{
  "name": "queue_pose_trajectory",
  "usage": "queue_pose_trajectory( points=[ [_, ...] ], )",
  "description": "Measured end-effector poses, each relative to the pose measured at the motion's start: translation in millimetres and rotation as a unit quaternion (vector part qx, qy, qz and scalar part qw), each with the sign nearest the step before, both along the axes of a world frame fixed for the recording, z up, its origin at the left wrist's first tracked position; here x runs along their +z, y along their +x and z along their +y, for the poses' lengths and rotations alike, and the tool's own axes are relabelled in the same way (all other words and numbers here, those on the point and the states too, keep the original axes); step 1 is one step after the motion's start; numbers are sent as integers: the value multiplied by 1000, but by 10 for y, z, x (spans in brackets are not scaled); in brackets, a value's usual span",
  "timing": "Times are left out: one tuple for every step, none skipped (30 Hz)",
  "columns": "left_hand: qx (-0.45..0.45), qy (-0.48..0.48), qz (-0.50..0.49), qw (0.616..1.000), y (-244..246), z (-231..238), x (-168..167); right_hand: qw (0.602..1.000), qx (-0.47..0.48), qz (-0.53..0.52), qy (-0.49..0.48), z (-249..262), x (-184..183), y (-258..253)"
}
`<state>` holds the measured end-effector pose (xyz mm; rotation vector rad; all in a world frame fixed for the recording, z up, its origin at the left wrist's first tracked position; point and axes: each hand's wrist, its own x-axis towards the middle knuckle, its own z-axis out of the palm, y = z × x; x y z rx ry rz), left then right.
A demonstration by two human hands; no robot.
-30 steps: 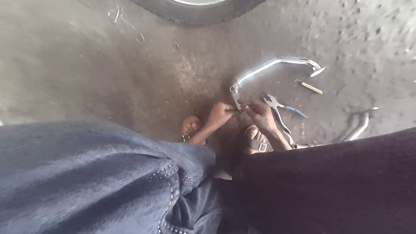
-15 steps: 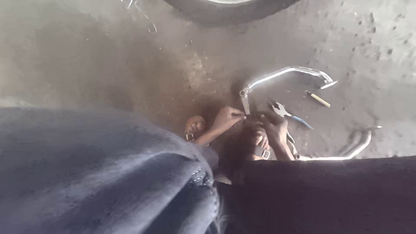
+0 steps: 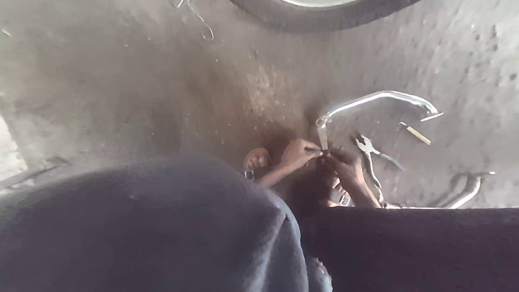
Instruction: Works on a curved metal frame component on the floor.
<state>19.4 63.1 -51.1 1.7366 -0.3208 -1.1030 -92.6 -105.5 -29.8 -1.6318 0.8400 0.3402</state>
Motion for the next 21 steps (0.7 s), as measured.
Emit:
queue_pose_trajectory(
  points=[
    [2, -1, 8, 1000, -1, 3, 7, 1000, 0, -13, -7, -11, -27, 16],
    [-1, 3, 14, 1000, -6, 6, 7, 1000, 5, -18, -17, -25, -43, 25],
    [-6, 10, 14, 1000, -11, 5, 3, 999, 16, -17, -28, -43, -52, 28],
    [-10, 18, 12, 1000, -17, 0, -2, 999, 25, -14, -36, -59, -62, 29],
    [-12, 22, 9, 1000, -15, -5, -5, 999, 29, -10, -39, -67, -67, 35],
    [-11, 21, 6, 1000, -4, -11, -10, 999, 30, -11, -38, -75, -80, 48],
    [-8, 18, 4, 1000, -7, -11, -10, 999, 31, -11, -38, -75, -82, 51],
    [-6, 15, 0, 1000, -9, -5, -16, 998, 34, -11, -42, -64, -79, 62],
    [-7, 16, -5, 1000, -9, 2, -25, 998, 38, -10, -49, -48, -76, 73],
    [-10, 18, -12, 1000, -20, 8, -35, 997, 42, -7, -60, -33, -64, 76],
    [-10, 17, -18, 1000, -30, 3, -42, 997, 45, -5, -71, -30, -51, 82],
    [-7, 13, -25, 1000, -36, -5, -50, 996, 51, -7, -77, -42, -46, 87],
    [-5, 8, -31, 999, -35, -3, -56, 995, 58, -14, -76, -59, -47, 93],
    [-2, 1, -34, 999, -36, 7, -62, 995, 64, -24, -67, -79, -58, 89],
    [3, -7, -34, 999, -41, 15, -58, 995, 74, -36, -58, -102, -75, 76],
    [7, -10, -36, 999, -40, 16, -59, 994, 86, -47, -55, -130, -94, 74],
    [9, -10, -35, 999, -47, 15, -53, 992, 99, -55, -58, -151, -101, 67],
    [11, -11, -33, 999, -51, 14, -48, 989, 111, -65, -67, -167, -102, 74],
    [12, -8, -33, 999, -51, 14, -48, 987, 121, -71, -74, -174, -101, 89],
    [10, -5, -33, 999, -47, 11, -54, 987, 122, -72, -77, -173, -99, 107],
    [8, -4, -32, 999, -51, 5, -60, 989, 110, -67, -69, -166, -93, 111]
  ],
)
